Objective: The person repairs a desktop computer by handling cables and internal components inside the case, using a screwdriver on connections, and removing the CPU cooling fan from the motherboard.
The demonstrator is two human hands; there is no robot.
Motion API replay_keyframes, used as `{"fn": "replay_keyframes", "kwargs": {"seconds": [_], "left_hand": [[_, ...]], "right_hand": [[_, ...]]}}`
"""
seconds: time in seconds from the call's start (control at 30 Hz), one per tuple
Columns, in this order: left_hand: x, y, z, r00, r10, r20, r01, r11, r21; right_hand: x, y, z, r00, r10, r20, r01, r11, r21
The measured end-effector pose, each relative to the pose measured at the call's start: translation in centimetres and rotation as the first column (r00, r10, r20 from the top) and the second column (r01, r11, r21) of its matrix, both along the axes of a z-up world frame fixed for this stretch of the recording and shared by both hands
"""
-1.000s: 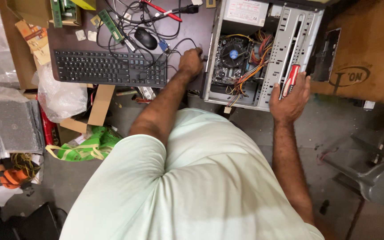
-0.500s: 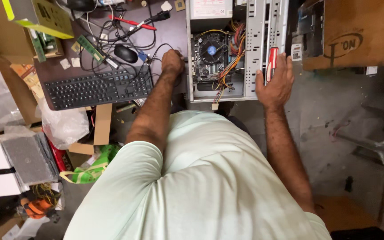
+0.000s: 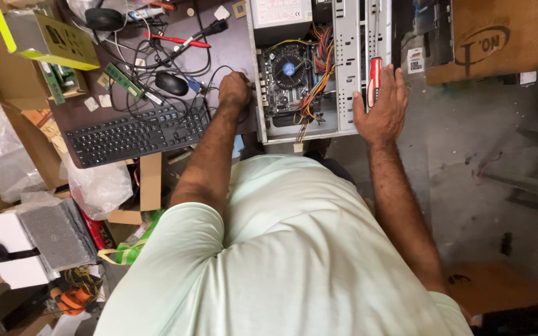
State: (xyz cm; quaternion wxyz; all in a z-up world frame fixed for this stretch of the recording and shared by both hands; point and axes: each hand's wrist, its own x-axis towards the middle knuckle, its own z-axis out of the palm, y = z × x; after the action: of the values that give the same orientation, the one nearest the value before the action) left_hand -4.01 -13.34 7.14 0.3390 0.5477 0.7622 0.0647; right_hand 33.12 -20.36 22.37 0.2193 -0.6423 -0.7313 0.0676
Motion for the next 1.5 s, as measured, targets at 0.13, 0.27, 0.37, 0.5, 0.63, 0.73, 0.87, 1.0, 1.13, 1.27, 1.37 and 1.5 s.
{"fn": "replay_keyframes", "kwargs": {"seconds": [0.13, 0.27, 0.37, 0.5, 0.63, 0.73, 0.87, 1.0, 1.13, 1.27, 1.37, 1.5], "left_hand": [[-0.1, 0.5, 1.8, 0.986, -0.134, -0.096, 0.128, 0.989, -0.071], [-0.3, 0.3, 1.3, 0.979, -0.178, -0.101, 0.178, 0.984, -0.001], [-0.8, 0.1, -1.0, 0.949, -0.281, -0.141, 0.28, 0.96, -0.03], [-3.2, -0.2, -1.9, 0.96, -0.183, -0.212, 0.175, 0.983, -0.055], [-9.6, -0.5, 1.8, 0.964, -0.135, -0.231, 0.162, 0.981, 0.102], [-13.9, -0.2, 4.7, 0.964, -0.014, -0.267, 0.142, 0.873, 0.467], [-22.0, 0.8, 8.1, 0.906, 0.332, -0.262, -0.14, 0.82, 0.555], [-26.9, -2.1, 9.2, 0.75, 0.631, -0.199, -0.508, 0.742, 0.438], [-24.7, -5.5, 8.0, 0.729, 0.651, -0.211, -0.548, 0.74, 0.389], [-20.2, -7.8, 7.9, 0.702, 0.671, -0.237, -0.476, 0.69, 0.545], [-14.9, -8.6, 9.4, 0.753, 0.596, -0.28, -0.283, 0.676, 0.68], [-6.0, -9.6, 12.3, 0.947, 0.291, -0.138, -0.089, 0.647, 0.758]], "right_hand": [[0.0, 0.1, 0.0, 1.0, -0.006, -0.005, 0.006, 1.0, -0.017], [-0.1, 0.1, 0.1, 1.0, 0.007, -0.021, -0.007, 1.0, -0.013], [0.1, 0.1, 0.0, 1.0, 0.001, -0.031, -0.001, 1.0, 0.005], [0.2, 0.0, -0.4, 1.0, 0.005, -0.007, -0.005, 1.0, -0.002], [0.0, 0.0, -0.2, 1.0, -0.002, -0.01, 0.002, 1.0, -0.012], [0.1, 0.2, -0.3, 1.0, 0.013, 0.011, -0.013, 1.0, 0.0], [0.2, -0.2, -0.1, 1.0, 0.012, -0.003, -0.012, 1.0, -0.027], [0.1, 0.0, 0.2, 1.0, 0.02, -0.007, -0.021, 1.0, -0.019], [0.0, 0.0, 0.3, 1.0, 0.0, -0.009, -0.001, 0.998, -0.058], [0.3, -0.2, -0.2, 0.999, 0.009, -0.039, -0.011, 0.999, -0.049], [0.1, 0.0, -0.1, 0.999, 0.01, -0.035, -0.012, 0.998, -0.059], [0.2, -0.1, -0.1, 1.0, 0.01, -0.01, -0.01, 0.997, -0.072]]}}
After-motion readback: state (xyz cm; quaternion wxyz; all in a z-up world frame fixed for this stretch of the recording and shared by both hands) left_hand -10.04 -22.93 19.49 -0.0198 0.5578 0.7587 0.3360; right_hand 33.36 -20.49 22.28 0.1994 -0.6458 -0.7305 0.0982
